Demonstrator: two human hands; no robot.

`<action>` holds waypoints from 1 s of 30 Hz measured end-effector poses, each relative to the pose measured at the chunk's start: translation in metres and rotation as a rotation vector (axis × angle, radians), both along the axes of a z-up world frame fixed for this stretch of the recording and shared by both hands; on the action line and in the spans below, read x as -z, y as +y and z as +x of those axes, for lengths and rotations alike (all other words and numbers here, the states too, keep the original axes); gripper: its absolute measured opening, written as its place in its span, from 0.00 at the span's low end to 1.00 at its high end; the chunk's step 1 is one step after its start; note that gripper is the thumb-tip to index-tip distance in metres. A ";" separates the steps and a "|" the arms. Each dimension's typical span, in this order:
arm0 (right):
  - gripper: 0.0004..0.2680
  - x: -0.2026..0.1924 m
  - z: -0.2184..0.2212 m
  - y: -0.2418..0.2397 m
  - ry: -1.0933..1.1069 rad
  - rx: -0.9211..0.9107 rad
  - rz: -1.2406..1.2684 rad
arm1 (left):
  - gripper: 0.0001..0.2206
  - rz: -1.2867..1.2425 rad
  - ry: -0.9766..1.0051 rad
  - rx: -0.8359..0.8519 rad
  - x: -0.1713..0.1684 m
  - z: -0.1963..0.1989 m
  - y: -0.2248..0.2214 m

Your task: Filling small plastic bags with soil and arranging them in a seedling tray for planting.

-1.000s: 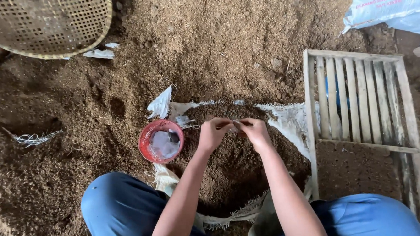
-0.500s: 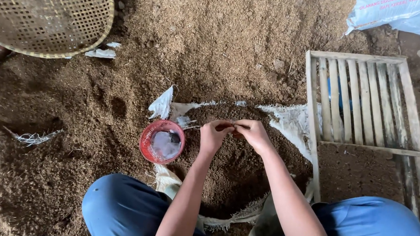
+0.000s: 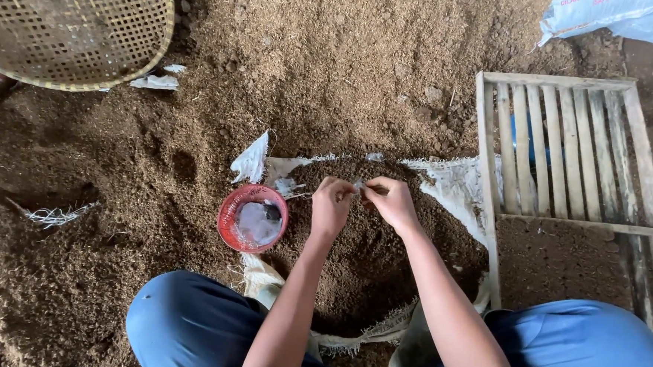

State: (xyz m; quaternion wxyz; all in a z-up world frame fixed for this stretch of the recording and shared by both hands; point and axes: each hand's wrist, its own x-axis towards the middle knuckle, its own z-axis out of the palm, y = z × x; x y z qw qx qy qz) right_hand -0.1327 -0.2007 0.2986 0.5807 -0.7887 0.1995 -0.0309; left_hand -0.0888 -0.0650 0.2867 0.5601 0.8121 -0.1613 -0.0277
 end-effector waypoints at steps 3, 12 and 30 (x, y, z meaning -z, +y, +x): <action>0.08 -0.008 -0.001 0.003 0.001 -0.028 -0.067 | 0.08 0.148 -0.088 0.014 -0.001 -0.002 0.003; 0.07 -0.016 -0.002 0.012 -0.003 -0.101 -0.120 | 0.06 0.212 -0.078 -0.072 -0.003 -0.005 0.002; 0.08 0.010 0.021 0.011 0.124 -0.219 0.038 | 0.02 0.546 -0.114 -0.187 0.044 0.028 -0.008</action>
